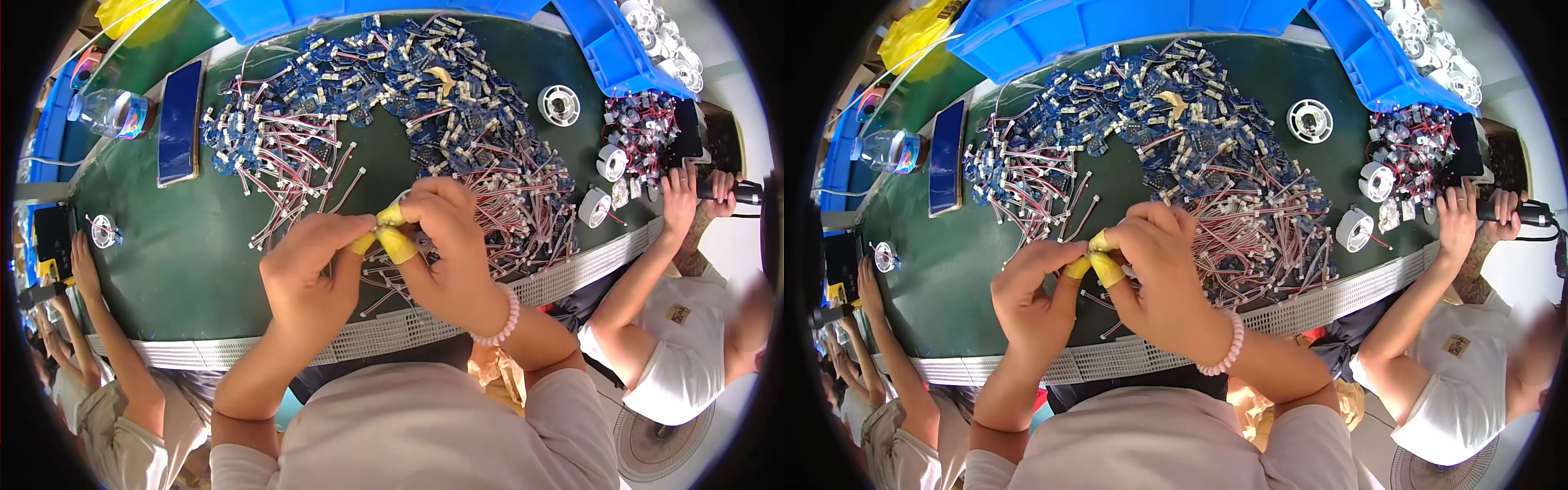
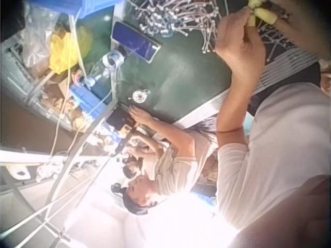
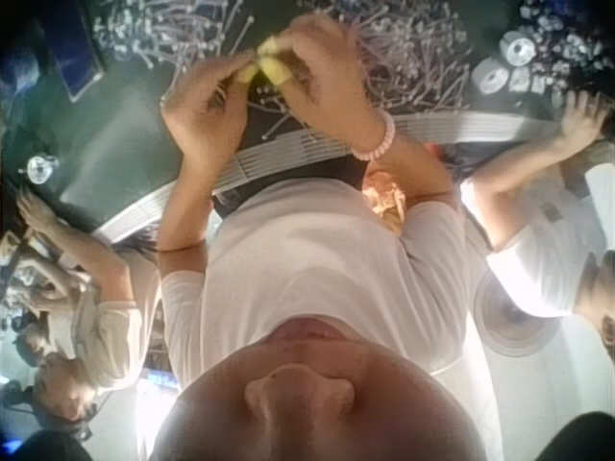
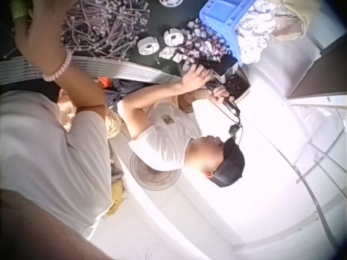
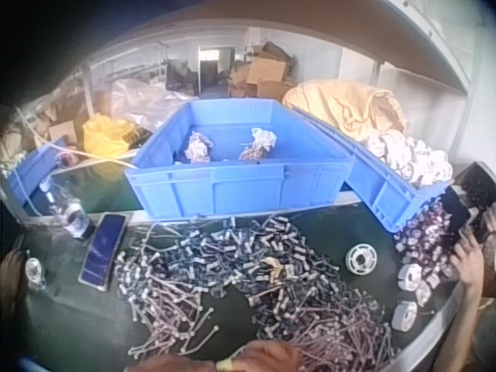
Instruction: Assembling small electronic components by applying adhesive tape.
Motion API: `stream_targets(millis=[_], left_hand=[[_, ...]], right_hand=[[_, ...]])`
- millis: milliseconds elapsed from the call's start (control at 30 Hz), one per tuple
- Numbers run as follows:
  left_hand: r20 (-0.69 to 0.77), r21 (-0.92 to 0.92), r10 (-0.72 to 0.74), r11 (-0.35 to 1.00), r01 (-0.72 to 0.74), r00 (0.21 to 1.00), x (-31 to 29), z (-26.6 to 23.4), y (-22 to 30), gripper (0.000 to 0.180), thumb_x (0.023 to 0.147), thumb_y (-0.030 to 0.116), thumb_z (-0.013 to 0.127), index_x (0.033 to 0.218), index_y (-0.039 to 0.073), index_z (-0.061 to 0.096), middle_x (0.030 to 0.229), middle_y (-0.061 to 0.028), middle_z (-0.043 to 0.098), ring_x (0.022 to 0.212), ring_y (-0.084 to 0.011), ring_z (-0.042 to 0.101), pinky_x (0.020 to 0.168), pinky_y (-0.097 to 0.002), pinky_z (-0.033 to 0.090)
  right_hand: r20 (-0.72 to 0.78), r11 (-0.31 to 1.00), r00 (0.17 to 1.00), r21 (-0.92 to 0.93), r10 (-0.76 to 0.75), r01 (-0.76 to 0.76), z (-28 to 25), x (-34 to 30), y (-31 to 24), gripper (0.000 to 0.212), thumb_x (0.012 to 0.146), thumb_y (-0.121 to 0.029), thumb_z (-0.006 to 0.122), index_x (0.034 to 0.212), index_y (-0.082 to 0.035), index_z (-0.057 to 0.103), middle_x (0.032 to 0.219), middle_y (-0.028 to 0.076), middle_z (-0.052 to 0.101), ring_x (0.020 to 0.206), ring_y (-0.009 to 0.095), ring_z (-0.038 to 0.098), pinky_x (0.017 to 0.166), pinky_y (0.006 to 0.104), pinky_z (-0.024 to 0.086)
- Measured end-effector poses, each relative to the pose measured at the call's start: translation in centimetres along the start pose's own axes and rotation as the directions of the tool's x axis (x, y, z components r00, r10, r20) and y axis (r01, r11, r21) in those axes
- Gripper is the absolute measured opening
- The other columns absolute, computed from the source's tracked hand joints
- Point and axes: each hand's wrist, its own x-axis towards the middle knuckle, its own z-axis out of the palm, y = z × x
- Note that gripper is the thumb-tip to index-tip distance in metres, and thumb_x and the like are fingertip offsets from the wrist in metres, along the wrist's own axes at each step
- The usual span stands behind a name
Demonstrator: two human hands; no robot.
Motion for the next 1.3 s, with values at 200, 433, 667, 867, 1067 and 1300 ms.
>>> stream_targets(millis=[200,433,667,867,1067,1300], left_hand=[[-0.110,0.030,0.011,1.000,-0.008,0.994,-0.2,1.1,0.1,0.023,0.072,-0.013,0.062,0.090,0.000,0.066,0.081,-0.0120,0.064,0.066,-0.0185,0.061,0.055,-0.0238,0.048],[0.003,-0.241,-0.312,0.922,0.303,0.950,0.2,-0.4,-1.3,0.021,0.078,-0.010,0.061,0.096,-0.001,0.066,0.085,-0.0063,0.063,0.069,-0.0086,0.059,0.060,-0.0200,0.046],[0.003,-0.362,-0.384,0.860,0.359,0.924,0.4,-0.9,-2.2,0.027,0.082,-0.009,0.057,0.108,-0.001,0.061,0.095,-0.0048,0.059,0.080,-0.0081,0.059,0.067,-0.0194,0.046],[0.032,-0.399,-0.381,0.843,0.361,0.924,0.3,-1.0,-2.7,0.027,0.083,-0.010,0.055,0.109,-0.002,0.060,0.096,-0.0039,0.058,0.084,-0.0086,0.058,0.071,-0.0201,0.046],[0.057,-0.513,-0.394,0.777,0.365,0.918,0.5,-1.1,-2.7,0.028,0.084,-0.011,0.054,0.111,-0.003,0.059,0.097,-0.0045,0.058,0.089,-0.0094,0.057,0.075,-0.0203,0.046],[0.041,-0.563,-0.308,0.778,0.277,0.950,0.5,0.1,-2.6,0.030,0.082,-0.012,0.055,0.110,-0.002,0.060,0.104,-0.0085,0.058,0.093,-0.0125,0.058,0.081,-0.0240,0.049]], right_hand=[[-0.118,0.969,0.984,0.226,0.131,-0.101,1.3,-1.4,-0.5,0.019,0.069,-0.003,0.064,0.087,-0.005,0.056,0.084,0.008,0.058,0.091,0.026,0.051,0.080,0.0372,0.032],[0.074,0.852,0.977,-0.479,-0.198,0.209,-3.3,5.3,3.6,0.012,0.070,-0.010,0.065,0.081,-0.014,0.068,0.085,-0.003,0.061,0.094,0.020,0.050,0.082,0.0436,0.029],[0.311,0.705,0.937,-0.627,-0.161,0.330,-3.2,7.7,7.0,0.020,0.066,0.000,0.062,0.082,-0.010,0.066,0.086,0.000,0.060,0.094,0.020,0.052,0.086,0.0406,0.032],[0.295,0.698,0.941,-0.640,-0.164,0.322,-2.9,8.0,7.6,0.020,0.066,0.000,0.060,0.083,-0.008,0.064,0.086,0.003,0.059,0.095,0.021,0.052,0.088,0.0393,0.032],[0.138,0.764,0.943,-0.557,-0.302,0.327,-3.5,8.1,6.6,0.006,0.071,-0.006,0.059,0.077,-0.005,0.059,0.080,0.005,0.058,0.088,0.021,0.052,0.083,0.0354,0.034],[0.190,0.976,0.981,0.201,0.048,-0.086,-0.7,3.8,2.9,0.017,0.071,0.001,0.065,0.087,-0.001,0.062,0.070,0.001,0.049,0.059,0.008,0.040,0.054,0.0228,0.034]])
